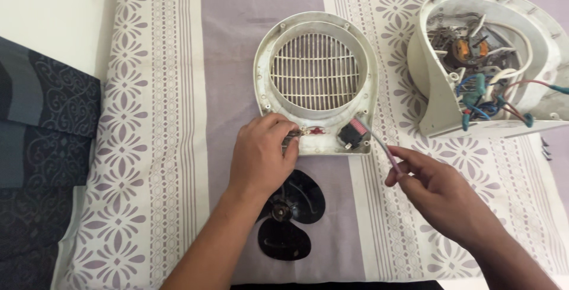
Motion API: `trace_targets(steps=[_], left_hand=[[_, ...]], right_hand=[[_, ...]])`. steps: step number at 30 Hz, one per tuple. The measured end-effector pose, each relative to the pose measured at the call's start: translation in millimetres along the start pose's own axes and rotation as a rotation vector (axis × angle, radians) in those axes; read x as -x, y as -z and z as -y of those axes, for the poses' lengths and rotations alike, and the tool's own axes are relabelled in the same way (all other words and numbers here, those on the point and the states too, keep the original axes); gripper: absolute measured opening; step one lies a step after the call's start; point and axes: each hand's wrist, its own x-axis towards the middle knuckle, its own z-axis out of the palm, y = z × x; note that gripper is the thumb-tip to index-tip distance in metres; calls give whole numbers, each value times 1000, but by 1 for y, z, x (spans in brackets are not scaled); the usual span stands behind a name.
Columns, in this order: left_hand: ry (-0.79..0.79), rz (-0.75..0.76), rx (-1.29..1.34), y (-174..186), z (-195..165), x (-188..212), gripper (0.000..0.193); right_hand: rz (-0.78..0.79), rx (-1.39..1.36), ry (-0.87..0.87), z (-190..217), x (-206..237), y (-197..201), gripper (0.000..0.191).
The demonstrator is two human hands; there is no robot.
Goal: The person works on a disassembled electric fan laid on a bed. They use a pink toothbrush to clean the switch area on the fan housing, reconnect wires to the switch and motor components, and finally pick up and turn over the fan blade to handle it.
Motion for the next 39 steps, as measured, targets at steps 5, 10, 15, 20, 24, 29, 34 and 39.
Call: trace_targets(steps=[5, 10, 15, 20, 24, 29, 34, 39], left_hand=[[-173, -59, -21, -10, -19, -4, 13], [-207, 3, 31, -39, -40, -7, 12], [-138, 32, 43, -51, -42, -1, 20], [-119, 6, 30, -58, -40, 1, 19], [-172, -92, 14, -63, -35, 0, 12], [-144, -121, 56, -67, -33, -2, 6], [-102, -116, 70, -67, -32, -1, 7], [-88, -128, 76, -68, -34, -2, 6]], right_hand=[[-114, 96, 78, -13, 2, 14, 43], [-99, 229, -2, -20, -12, 23, 44], [-84, 240, 13, -16, -22, 15, 43], [-174, 544, 264, -2, -25, 19, 35], [-128, 736, 136, 9, -19, 29, 40], [-116, 739, 169, 13, -18, 35, 40], [-117, 805, 143, 9, -32, 30, 42], [-178, 682, 224, 6, -27, 33, 40]])
